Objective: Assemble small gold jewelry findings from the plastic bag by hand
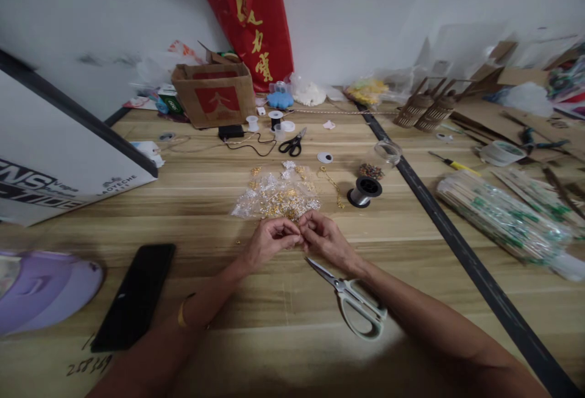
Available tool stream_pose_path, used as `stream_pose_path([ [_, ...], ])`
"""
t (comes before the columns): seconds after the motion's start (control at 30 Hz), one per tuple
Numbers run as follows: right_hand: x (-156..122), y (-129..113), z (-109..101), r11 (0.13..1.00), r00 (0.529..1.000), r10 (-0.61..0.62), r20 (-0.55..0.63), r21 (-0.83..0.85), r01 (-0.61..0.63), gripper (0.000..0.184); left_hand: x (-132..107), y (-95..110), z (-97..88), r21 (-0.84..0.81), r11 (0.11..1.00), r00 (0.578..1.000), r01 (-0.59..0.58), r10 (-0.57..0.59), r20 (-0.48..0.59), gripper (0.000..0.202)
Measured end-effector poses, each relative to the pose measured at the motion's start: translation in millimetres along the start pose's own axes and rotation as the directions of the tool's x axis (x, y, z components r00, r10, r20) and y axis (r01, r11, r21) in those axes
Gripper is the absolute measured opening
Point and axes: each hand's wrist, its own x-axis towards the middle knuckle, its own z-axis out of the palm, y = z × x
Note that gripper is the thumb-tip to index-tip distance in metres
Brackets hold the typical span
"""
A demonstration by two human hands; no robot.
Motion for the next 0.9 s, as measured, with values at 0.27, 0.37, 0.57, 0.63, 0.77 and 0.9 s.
stream_pose_path([
  [0.27, 0, 0, 1, 0.999, 1.000, 0.010, 0.009, 0.034, -0.011, 0.034, 0, 1, -0.2, 0.041, 0.999, 1.000, 0.000, 0.000, -0.005, 0.021],
  [0.37, -1, -1, 0, 0.998, 0.999, 0.035, 0.031, 0.053, -0.036, 0.033, 1, 0, -1.7, -0.018, 1.000, 1.000, 0.022, -0.022, -0.003, 0.026],
  [0.57, -3, -2, -1, 1.000, 0.998, 0.009, 0.058, 0.014, -0.010, 0.027, 2, -1, -4.8, -0.111, 0.992, 0.998, 0.054, -0.059, -0.033, 0.030],
  [0.63, -3, 1, -1, 0.999, 0.997, -0.032, 0.066, 0.004, 0.032, 0.026, 2, -1, -5.2, -0.120, 0.991, 0.997, 0.060, -0.066, -0.046, 0.030],
  [0.77, -2, 7, -2, 0.997, 0.995, -0.058, 0.081, -0.038, 0.061, 0.025, 2, 0, -4.9, -0.115, 0.992, 0.997, 0.060, -0.065, -0.043, 0.029],
  [0.9, -1, 13, -5, 0.991, 0.996, -0.065, 0.064, -0.111, 0.072, 0.024, 1, 0, -4.5, -0.118, 0.991, 0.997, 0.055, -0.061, -0.044, 0.028],
])
